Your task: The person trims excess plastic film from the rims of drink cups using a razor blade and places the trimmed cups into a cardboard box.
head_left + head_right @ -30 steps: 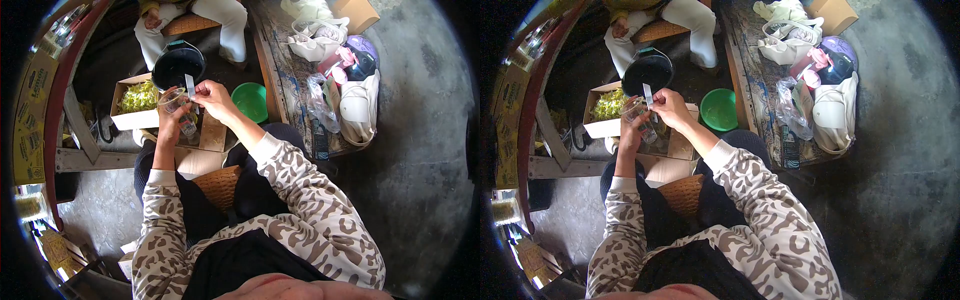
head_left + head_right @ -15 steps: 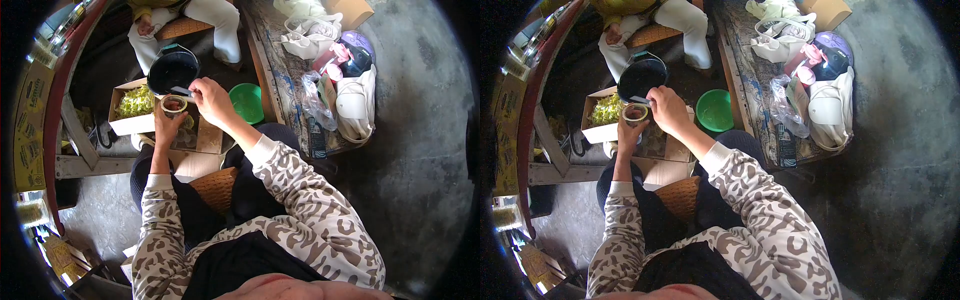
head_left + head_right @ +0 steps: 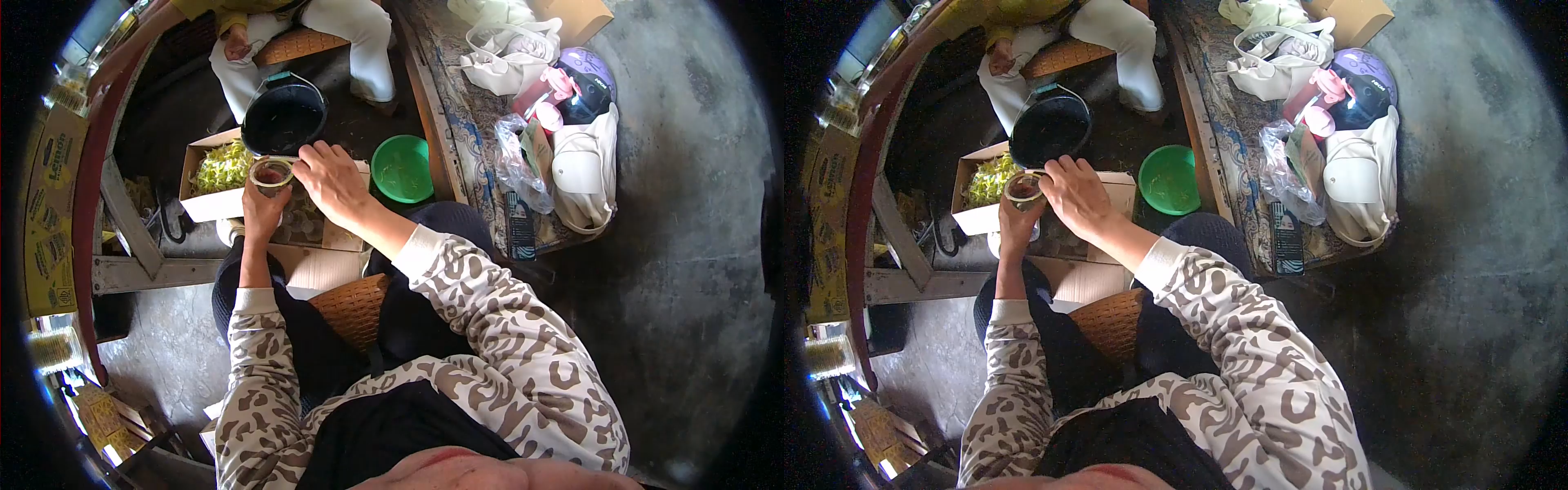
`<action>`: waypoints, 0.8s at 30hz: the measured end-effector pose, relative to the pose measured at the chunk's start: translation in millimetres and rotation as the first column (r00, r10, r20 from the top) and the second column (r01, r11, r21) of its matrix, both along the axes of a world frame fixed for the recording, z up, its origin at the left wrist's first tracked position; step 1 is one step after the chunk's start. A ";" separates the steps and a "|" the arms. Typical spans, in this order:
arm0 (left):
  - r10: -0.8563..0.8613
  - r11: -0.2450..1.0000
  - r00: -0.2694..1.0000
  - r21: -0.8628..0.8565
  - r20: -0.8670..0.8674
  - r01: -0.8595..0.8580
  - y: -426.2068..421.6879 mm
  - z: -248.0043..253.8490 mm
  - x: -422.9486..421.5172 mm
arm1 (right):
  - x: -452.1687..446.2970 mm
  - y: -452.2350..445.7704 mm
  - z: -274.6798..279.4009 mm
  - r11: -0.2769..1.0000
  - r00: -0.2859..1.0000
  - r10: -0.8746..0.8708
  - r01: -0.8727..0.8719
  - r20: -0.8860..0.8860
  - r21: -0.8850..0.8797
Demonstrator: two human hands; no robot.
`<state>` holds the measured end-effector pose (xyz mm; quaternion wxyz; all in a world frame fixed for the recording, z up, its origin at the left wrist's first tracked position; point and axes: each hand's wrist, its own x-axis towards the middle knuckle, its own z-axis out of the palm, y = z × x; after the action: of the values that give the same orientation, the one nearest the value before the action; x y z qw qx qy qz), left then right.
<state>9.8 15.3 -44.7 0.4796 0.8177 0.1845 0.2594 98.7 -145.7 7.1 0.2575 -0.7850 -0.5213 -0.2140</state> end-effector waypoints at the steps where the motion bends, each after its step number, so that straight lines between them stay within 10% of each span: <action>1: -0.052 0.997 0.998 -0.062 -0.030 0.050 3.2 0.5 -1.2 | 0.2 0.4 -1.2 1.000 1.000 0.001 -0.001 0.000 0.002; 6: -0.201 0.949 0.956 -0.283 -0.212 0.137 4.7 12.3 -8.6 | 1.8 4.6 -8.1 0.999 0.997 0.043 -0.044 0.060 0.020; 12: -0.187 0.957 0.982 -0.231 -0.035 0.174 11.3 -0.5 -8.4 | -0.1 3.7 -9.4 0.997 0.998 0.054 -0.055 0.018 0.046; 16: -0.233 0.828 0.972 -0.525 -0.002 0.197 -1.9 14.6 -10.4 | 4.2 2.3 -12.1 0.999 0.999 0.029 -0.029 0.035 0.019; 24: -0.318 0.568 0.929 -0.746 0.190 0.346 -2.7 19.2 -15.0 | 21.7 -0.7 -18.2 0.919 0.645 0.207 0.129 -0.736 0.372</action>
<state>-5.2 12.5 -25.5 0.8240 0.5503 0.1122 0.0752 120.4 -146.4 -11.1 0.6084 -0.7217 -0.3274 0.0425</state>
